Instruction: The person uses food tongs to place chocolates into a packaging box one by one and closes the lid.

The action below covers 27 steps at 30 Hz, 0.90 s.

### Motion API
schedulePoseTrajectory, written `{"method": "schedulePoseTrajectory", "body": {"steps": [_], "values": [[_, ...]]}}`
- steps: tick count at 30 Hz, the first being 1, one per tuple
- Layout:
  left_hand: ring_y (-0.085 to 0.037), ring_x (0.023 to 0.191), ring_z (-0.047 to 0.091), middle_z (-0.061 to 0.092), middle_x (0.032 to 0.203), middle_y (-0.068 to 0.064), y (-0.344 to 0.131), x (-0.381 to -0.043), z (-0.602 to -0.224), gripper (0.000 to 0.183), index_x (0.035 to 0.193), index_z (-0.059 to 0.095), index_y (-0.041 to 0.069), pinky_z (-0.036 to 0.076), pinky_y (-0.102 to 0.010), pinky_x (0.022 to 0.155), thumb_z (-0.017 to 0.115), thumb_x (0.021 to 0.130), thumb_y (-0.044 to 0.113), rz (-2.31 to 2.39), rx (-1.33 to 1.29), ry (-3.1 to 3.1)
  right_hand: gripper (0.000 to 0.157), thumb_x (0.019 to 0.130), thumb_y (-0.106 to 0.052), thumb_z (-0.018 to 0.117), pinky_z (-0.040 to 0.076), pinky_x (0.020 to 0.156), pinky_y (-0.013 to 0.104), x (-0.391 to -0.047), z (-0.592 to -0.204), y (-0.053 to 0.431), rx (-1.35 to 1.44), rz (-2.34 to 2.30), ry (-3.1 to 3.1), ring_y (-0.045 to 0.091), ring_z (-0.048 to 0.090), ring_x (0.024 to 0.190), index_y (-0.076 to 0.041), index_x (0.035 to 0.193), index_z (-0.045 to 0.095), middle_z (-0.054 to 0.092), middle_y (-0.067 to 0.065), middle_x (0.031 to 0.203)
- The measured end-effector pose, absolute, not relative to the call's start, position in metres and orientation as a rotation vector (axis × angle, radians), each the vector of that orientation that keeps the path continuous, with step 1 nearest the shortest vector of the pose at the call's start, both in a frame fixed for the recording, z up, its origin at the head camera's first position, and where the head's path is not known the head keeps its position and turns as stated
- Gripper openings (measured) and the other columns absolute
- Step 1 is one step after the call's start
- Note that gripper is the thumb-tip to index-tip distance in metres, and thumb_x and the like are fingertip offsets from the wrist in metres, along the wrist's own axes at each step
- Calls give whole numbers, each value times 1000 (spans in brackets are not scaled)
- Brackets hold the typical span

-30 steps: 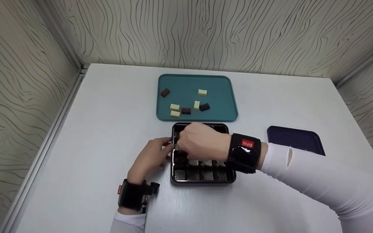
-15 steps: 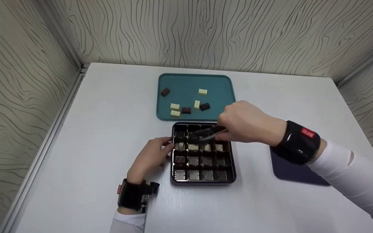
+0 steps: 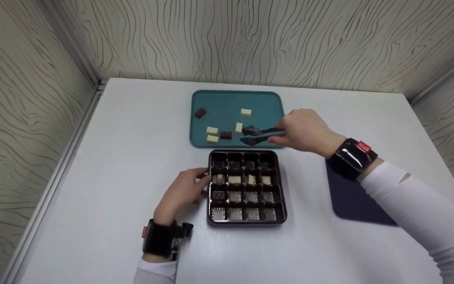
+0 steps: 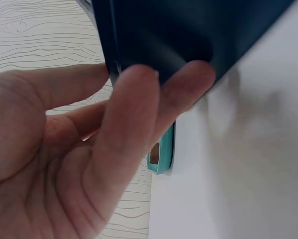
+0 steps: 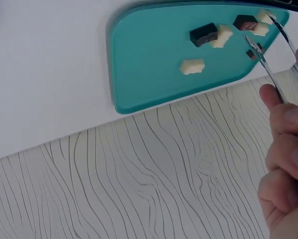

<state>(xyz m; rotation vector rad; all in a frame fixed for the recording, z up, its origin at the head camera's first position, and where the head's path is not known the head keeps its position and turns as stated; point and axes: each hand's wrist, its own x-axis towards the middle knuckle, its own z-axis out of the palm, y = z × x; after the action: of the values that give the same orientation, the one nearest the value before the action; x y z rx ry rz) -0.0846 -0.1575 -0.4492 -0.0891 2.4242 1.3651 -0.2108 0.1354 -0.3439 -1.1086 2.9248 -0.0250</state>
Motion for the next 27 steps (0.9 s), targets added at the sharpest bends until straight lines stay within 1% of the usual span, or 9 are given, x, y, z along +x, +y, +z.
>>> {"method": "schedulePoseTrajectory", "body": {"steps": [2,6,9,13,18,20,22,24,27], "values": [[-19,75,73,71,136,-18,-158,-84,-449,43,146,60,4,60,-31,62,57,108,23,1367,-82,2426,45,93,-41,79,32,50,26,-216,-350,130,-1114,-17,2925,13,41,51,-11,64,62,44,-5,55],[-18,74,72,72,135,-18,-158,-84,-449,42,145,62,4,58,-29,61,56,108,23,1362,-56,2436,42,94,-42,78,41,50,30,-225,-361,119,-1126,-32,2927,15,48,50,-9,69,71,54,0,54],[-19,71,71,73,132,-17,-158,-84,-449,41,143,63,4,57,-28,60,56,108,23,1362,-49,2441,40,94,-42,77,49,53,36,-231,-368,111,-1122,-61,2920,17,54,51,-7,75,77,63,5,57],[-19,70,70,74,129,-16,-159,-84,-451,40,143,63,4,57,-28,62,56,108,22,1366,-47,2445,39,94,-42,77,55,57,40,-239,-376,101,-1120,-63,2915,17,56,54,-4,85,83,71,8,64],[-19,73,71,74,130,-16,-158,-83,-452,40,144,63,4,58,-29,66,55,108,21,1361,-40,2456,44,93,-44,78,47,55,35,-247,-381,89,-1080,-25,2913,14,43,54,-3,75,78,54,0,56],[-19,74,72,73,132,-16,-158,-83,-452,41,144,62,4,58,-30,65,55,108,21,1369,-51,2445,45,93,-45,78,49,56,35,-249,-382,85,-1062,-3,2905,14,46,55,-4,75,78,56,1,57],[-18,75,72,72,133,-17,-158,-83,-452,41,145,61,4,59,-30,62,55,108,22,1379,-62,2432,43,93,-45,78,55,59,39,-250,-384,81,-1050,8,2892,17,54,56,-4,81,81,65,5,62],[-19,75,72,72,133,-17,-158,-84,-452,42,146,61,4,59,-31,59,55,108,21,1384,-61,2428,41,94,-44,78,57,62,40,-251,-385,78,-1043,1,2875,19,58,58,-4,86,83,72,8,68],[-20,74,72,72,134,-18,-158,-84,-451,42,146,60,3,59,-31,58,55,108,21,1377,-50,2437,38,94,-41,77,48,57,35,-252,-385,75,-1044,-30,2856,18,53,57,-6,82,82,67,5,64]]}}
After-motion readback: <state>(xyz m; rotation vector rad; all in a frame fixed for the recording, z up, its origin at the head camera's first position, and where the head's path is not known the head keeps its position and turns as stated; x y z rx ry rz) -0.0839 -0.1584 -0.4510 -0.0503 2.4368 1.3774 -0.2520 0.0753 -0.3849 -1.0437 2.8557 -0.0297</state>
